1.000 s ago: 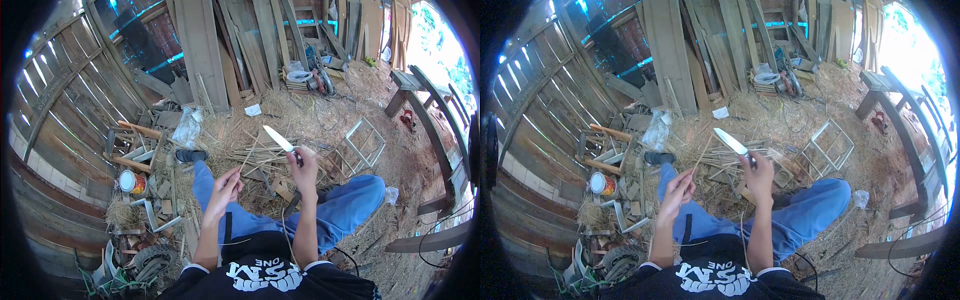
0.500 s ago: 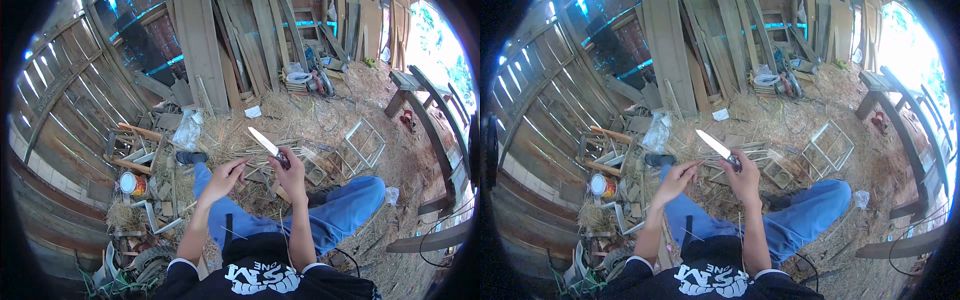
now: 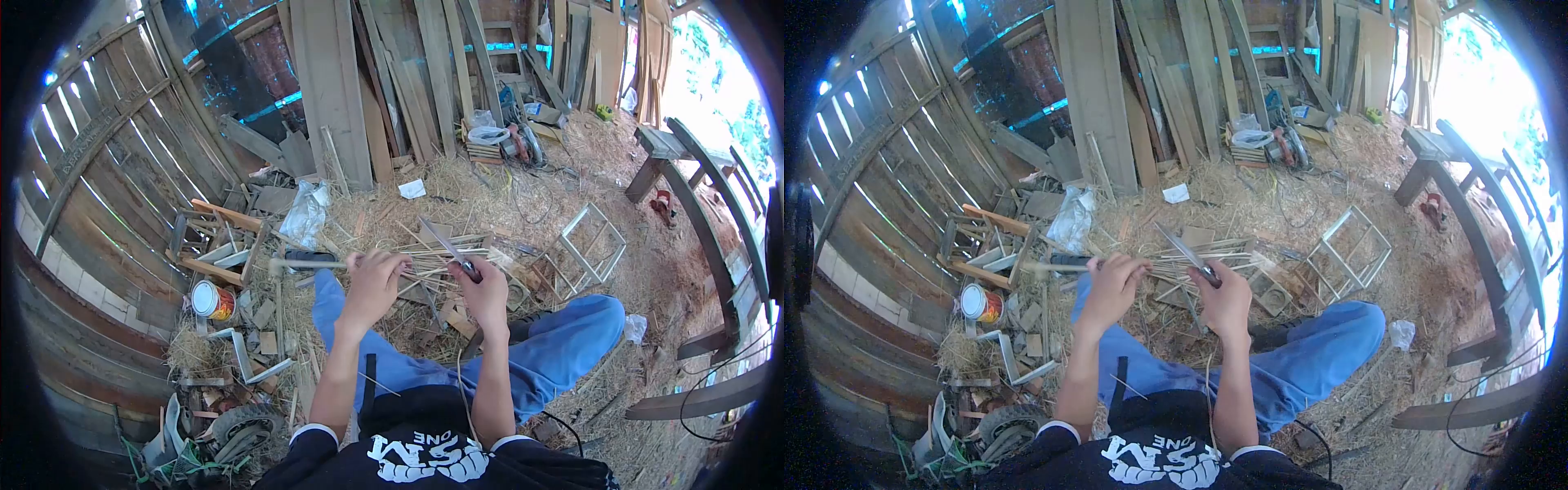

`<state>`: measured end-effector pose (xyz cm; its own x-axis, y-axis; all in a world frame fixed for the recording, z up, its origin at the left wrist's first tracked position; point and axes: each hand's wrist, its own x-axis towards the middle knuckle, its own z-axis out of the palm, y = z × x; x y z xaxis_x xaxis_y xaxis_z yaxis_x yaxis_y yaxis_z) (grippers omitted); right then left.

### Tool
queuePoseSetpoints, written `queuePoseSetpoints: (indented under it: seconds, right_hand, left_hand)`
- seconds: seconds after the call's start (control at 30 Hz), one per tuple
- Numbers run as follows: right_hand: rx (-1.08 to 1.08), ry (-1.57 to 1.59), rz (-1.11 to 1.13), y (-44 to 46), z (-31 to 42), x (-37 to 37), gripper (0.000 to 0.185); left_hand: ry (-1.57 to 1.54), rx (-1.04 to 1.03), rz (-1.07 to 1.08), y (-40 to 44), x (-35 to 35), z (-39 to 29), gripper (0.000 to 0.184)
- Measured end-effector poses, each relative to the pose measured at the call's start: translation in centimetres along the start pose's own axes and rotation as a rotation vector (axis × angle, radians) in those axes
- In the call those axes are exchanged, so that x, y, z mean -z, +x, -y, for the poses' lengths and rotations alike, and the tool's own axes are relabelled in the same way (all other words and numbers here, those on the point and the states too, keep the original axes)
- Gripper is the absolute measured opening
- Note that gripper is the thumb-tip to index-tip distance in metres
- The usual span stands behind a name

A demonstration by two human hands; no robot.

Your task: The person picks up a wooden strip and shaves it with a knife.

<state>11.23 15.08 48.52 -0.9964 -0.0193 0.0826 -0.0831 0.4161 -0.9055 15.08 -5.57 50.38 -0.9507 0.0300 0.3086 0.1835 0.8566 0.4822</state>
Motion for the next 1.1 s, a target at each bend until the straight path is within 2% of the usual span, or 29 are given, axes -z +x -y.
queuePoseSetpoints:
  seconds: [0.1,0.2,0.23,0.33,0.43,0.53,0.63,0.67,0.9,1.1]
  right_hand:
    - [0.081,0.031,0.125,0.9,-3.2,0.0,0.026]
    - [-0.015,0.326,0.262,1.4,-4.7,-0.4,0.025]
    - [-0.059,0.425,0.236,1.4,-4.4,-0.4,0.025]
    - [-0.157,0.627,0.157,0.9,-3.1,-0.9,0.025]
    - [-0.178,0.669,0.121,0.8,-2.6,-1.7,0.023]
    - [-0.194,0.763,0.141,0.7,-2.4,-2.6,0.020]
    - [-0.199,0.829,0.184,0.5,-1.9,-2.8,0.020]
    - [-0.205,0.844,0.208,0.4,-1.5,-2.7,0.020]
    - [-0.154,0.655,0.452,0.1,-1.0,-1.5,0.023]
    - [-0.065,0.508,0.326,0.2,-0.8,-0.3,0.034]
  left_hand:
    - [0.171,-0.031,-0.098,0.6,-0.8,-0.5,0.014]
    - [0.265,0.002,-0.293,0.8,-1.4,-1.6,0.016]
    - [0.274,0.025,-0.373,0.9,-1.6,-2.0,0.019]
    - [0.096,0.101,-0.633,1.2,-2.3,-2.9,0.030]
    - [-0.632,0.375,-0.752,1.1,-6.1,-1.8,0.041]
    - [-1.186,0.489,-0.619,0.8,-7.7,-3.3,0.039]
    - [-1.349,0.471,-0.365,0.5,-7.8,-4.1,0.035]
    - [-1.343,0.479,-0.466,0.5,-8.0,-4.9,0.030]
    - [-1.295,0.406,-0.528,0.2,-8.1,-3.5,0.024]
    - [-1.344,0.379,-0.467,-0.1,-7.2,-4.1,0.022]
